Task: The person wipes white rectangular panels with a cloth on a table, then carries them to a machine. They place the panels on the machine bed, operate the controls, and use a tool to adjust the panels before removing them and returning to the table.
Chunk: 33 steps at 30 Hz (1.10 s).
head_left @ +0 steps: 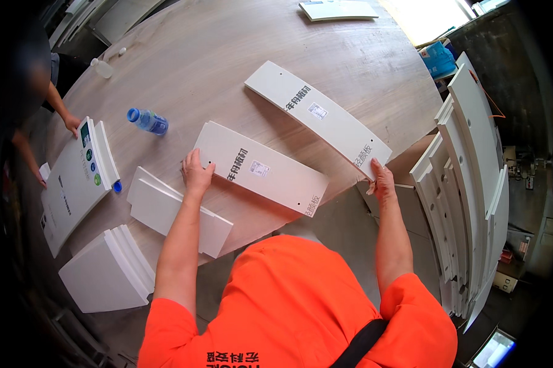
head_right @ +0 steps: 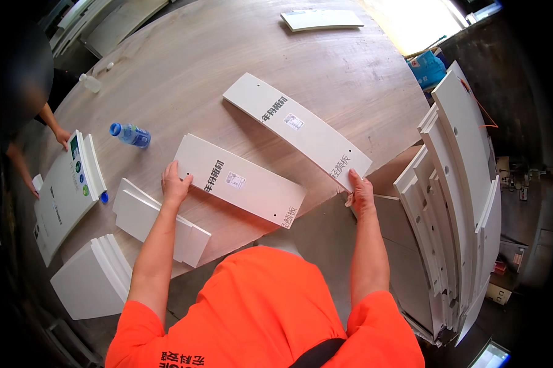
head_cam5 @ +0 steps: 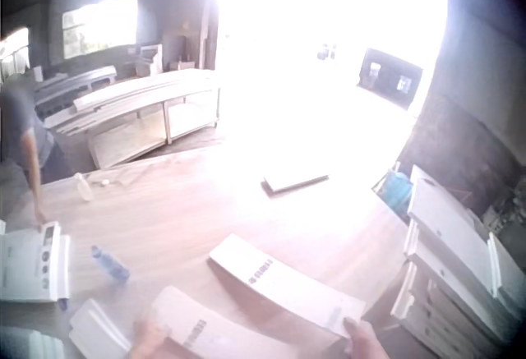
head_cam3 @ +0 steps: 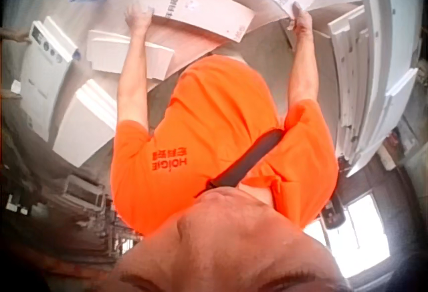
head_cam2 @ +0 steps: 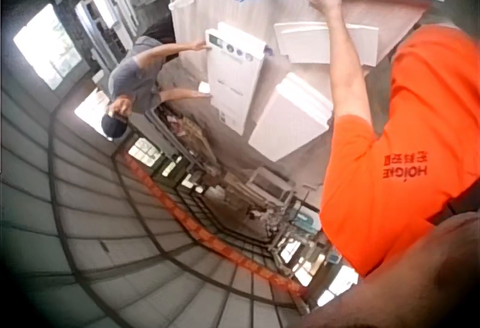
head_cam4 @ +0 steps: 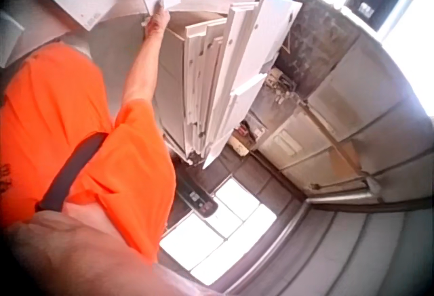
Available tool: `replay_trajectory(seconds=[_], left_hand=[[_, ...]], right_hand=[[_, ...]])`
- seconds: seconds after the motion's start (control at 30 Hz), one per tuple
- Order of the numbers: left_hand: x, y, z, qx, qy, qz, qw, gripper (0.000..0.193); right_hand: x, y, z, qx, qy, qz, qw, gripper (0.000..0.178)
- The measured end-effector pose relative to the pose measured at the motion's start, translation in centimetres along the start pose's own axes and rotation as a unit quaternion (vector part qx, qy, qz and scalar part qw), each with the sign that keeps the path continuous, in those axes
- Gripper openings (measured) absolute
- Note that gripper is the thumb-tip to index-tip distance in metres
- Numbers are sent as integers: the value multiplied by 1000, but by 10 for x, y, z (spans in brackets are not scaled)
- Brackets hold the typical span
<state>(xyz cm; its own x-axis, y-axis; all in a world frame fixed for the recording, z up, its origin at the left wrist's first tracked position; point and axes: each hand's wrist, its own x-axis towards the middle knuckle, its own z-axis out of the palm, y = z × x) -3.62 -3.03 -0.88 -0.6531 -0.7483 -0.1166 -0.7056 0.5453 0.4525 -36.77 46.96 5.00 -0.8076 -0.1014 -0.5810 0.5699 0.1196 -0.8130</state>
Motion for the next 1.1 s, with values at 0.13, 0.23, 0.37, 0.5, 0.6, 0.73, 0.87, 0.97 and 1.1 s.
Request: replay_trajectory(seconds=[0.13,0.23,0.37,0.5,0.6,0.73,0.87,0.97,1.1], left_hand=[[-20,9,3,-43,33,-48,997,82],[-34,21,11,-192,57,-215,956,72],[-40,48,22,-481,-47,-426,765,47],[-40,47,25,-552,-94,-427,710,31],[-40,63,3,-621,-87,-356,693,38],[-10,100,-39,-569,-176,-288,750,37],[10,128,-30,-589,-194,-207,757,34],[23,142,-31,-674,-240,-163,679,25],[40,84,-11,-467,-120,-153,863,39]], right_hand=[[12,-2,-6,-48,6,1,999,40],[4,4,1,-340,136,-16,931,44],[-40,35,43,-451,82,-33,888,50],[-94,97,100,-336,-21,4,942,61],[-111,79,110,-148,-50,125,980,48],[-106,51,83,-70,-187,258,945,32],[-108,54,78,65,-107,104,987,32],[-98,41,67,167,-91,17,982,31],[-70,27,46,163,-64,-87,981,28]])
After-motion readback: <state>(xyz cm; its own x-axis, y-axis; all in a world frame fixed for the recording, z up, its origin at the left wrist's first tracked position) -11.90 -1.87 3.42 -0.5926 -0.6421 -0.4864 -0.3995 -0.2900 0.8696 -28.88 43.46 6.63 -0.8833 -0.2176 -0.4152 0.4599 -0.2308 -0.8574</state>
